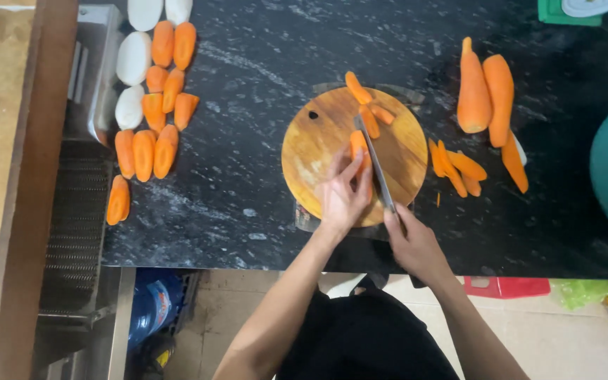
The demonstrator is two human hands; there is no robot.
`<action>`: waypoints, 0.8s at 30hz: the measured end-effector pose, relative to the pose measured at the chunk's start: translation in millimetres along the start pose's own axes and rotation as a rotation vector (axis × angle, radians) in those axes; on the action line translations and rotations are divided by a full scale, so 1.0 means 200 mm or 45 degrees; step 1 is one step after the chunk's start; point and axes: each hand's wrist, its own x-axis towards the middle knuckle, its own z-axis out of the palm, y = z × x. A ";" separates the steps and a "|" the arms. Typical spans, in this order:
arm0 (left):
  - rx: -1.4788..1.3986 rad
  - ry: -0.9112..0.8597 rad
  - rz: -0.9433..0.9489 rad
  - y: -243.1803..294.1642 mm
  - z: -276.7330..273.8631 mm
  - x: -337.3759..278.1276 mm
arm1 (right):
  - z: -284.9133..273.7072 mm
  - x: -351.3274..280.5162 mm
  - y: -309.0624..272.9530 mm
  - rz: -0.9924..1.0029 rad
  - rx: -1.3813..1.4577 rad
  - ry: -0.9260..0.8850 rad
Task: Slicing carrots on a wooden cutting board using a kitchen knife
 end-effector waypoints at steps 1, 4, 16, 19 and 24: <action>0.002 -0.005 -0.001 -0.01 0.01 0.00 | -0.01 0.00 0.00 0.004 0.003 -0.001; -0.128 -0.010 0.112 -0.05 0.02 -0.01 | -0.04 0.01 -0.01 0.001 -0.041 -0.064; -0.045 0.025 0.239 -0.11 0.07 -0.03 | -0.08 -0.04 -0.15 0.039 -0.156 0.004; -0.015 0.009 0.234 -0.08 0.03 -0.02 | -0.06 -0.02 -0.12 0.018 -0.168 0.022; 0.043 0.002 0.256 -0.05 0.01 -0.01 | -0.08 -0.06 -0.19 0.001 -0.193 0.021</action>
